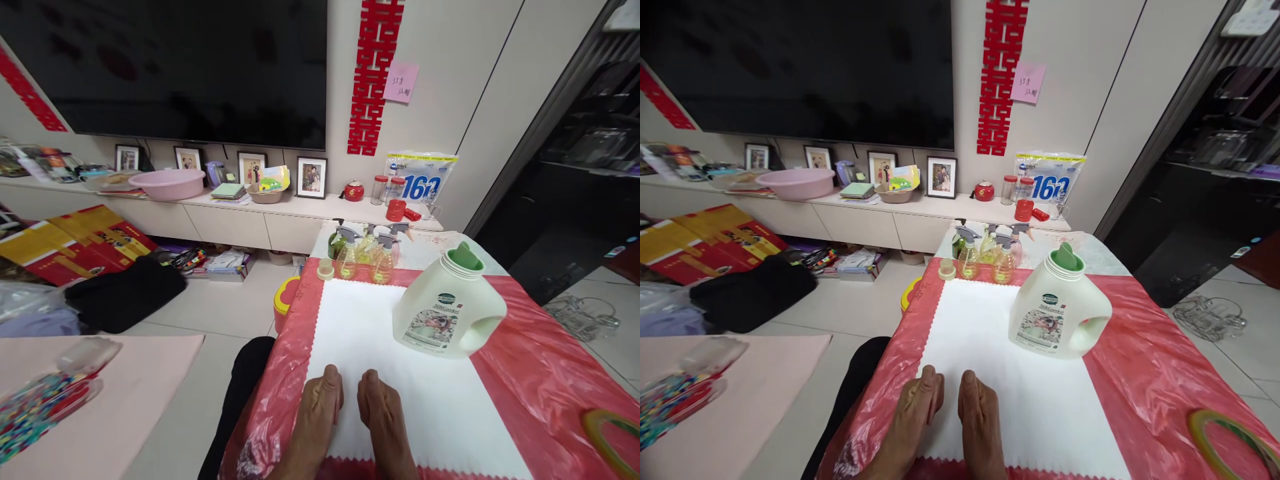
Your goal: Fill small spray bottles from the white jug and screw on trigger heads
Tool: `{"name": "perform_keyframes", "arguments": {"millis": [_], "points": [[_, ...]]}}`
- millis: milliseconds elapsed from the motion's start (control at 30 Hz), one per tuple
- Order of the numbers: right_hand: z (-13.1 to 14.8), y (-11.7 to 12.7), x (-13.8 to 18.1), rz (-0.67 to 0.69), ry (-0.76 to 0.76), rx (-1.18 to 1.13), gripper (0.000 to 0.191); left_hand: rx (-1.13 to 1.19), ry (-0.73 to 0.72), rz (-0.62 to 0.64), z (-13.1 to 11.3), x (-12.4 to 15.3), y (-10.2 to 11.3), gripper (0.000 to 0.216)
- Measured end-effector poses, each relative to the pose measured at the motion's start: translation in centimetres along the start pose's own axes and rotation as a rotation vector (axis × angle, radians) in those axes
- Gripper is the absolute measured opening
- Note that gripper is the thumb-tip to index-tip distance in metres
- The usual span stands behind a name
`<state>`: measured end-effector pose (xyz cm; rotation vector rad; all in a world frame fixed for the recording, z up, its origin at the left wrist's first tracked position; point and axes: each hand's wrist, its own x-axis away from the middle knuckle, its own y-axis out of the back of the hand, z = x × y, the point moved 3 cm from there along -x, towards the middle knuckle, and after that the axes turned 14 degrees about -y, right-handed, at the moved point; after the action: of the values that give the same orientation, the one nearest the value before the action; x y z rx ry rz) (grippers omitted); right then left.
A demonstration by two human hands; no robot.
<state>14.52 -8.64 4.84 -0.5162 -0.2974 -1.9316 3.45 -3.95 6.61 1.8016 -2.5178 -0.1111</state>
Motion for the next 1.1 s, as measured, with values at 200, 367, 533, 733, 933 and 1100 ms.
{"name": "perform_keyframes", "arguments": {"millis": [200,367,533,733,933,1100], "points": [[0.5,-0.2,0.4,-0.032,0.039,-0.028,0.06,-0.005,0.004,0.025,0.8,0.0,-0.3,0.073],[0.6,-0.1,0.4,-0.046,0.017,-0.031,0.061,0.001,0.005,0.043,1.8,-0.1,-0.3,0.073],[0.2,0.0,0.1,-0.037,-0.001,-0.043,0.062,-0.008,0.022,0.042,2.2,0.1,-0.4,0.072],[0.3,-0.1,0.0,-0.05,-0.03,-0.099,0.066,-0.02,0.034,0.034,2.3,0.1,-0.5,0.072],[1.0,1.3,0.0,-0.068,0.057,0.025,0.062,-0.044,-0.017,0.062,2.1,-1.0,-0.1,0.074],[1.7,3.4,0.0,-0.026,0.102,0.02,0.053,-0.088,-0.082,0.061,0.5,-3.2,1.2,0.051]]}}
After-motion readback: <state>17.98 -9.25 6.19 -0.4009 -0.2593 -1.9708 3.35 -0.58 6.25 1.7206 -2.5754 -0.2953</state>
